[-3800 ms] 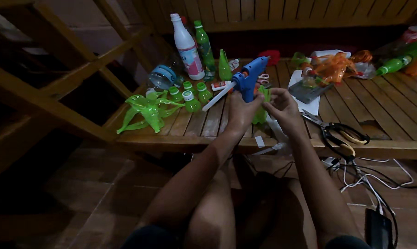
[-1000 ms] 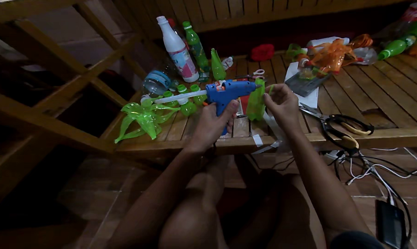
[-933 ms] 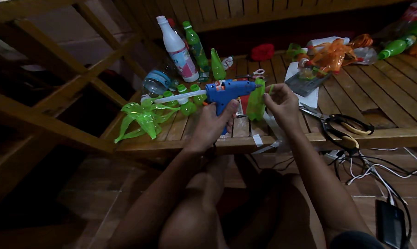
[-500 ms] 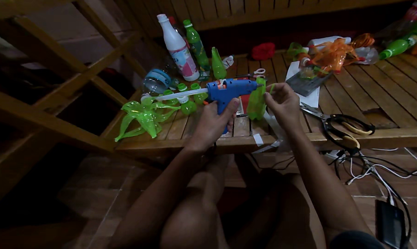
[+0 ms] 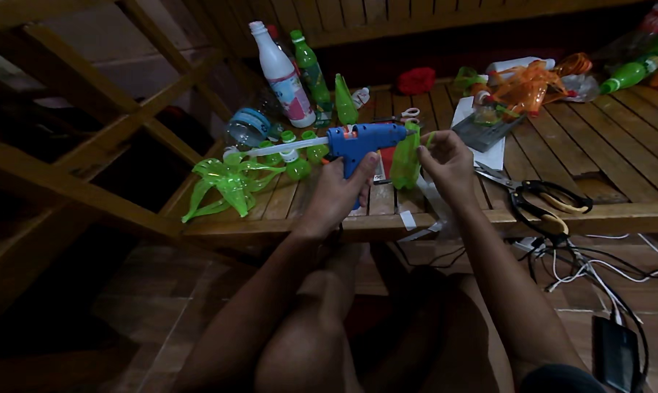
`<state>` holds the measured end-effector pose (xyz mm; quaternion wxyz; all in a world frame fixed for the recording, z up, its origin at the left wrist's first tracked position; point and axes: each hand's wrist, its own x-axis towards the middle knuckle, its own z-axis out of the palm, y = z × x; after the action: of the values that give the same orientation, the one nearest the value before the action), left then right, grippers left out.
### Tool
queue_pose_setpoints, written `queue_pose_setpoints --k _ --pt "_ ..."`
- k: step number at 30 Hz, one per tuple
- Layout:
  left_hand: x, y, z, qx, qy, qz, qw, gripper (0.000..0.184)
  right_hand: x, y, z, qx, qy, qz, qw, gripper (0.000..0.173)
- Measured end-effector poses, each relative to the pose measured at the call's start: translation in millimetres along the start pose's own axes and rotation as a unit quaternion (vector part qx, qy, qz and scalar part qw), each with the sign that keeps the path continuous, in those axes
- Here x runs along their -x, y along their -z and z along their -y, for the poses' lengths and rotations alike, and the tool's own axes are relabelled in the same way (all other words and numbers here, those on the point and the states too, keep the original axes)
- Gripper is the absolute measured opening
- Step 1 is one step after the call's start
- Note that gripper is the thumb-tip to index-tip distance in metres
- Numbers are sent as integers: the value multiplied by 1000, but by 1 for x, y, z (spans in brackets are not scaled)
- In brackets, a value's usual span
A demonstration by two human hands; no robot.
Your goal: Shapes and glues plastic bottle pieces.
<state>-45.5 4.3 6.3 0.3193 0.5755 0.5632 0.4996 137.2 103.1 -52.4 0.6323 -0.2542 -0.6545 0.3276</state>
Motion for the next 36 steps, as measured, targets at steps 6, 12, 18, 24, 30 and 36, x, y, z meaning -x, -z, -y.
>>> queue_pose_setpoints --k 6,12,18,24,30,36 --pt "2 -1 -3 -22 10 -6 1000 28 1 0 1 1 -3 2 1000 20" --pt "3 -2 -4 -16 16 -7 1000 28 0 1 0 -5 0 3 1000 19" --pt "3 -1 -3 -13 9 2 1000 28 0 0 2 -7 -6 3 1000 19" --pt "2 -2 -3 -6 11 -3 1000 28 0 1 2 -5 -7 5 1000 19" --pt "1 -2 -3 -1 15 -7 1000 28 0 0 2 -10 -3 5 1000 19" --pt "1 -2 -2 -3 16 -8 1000 27 0 0 0 -11 0 2 1000 19"
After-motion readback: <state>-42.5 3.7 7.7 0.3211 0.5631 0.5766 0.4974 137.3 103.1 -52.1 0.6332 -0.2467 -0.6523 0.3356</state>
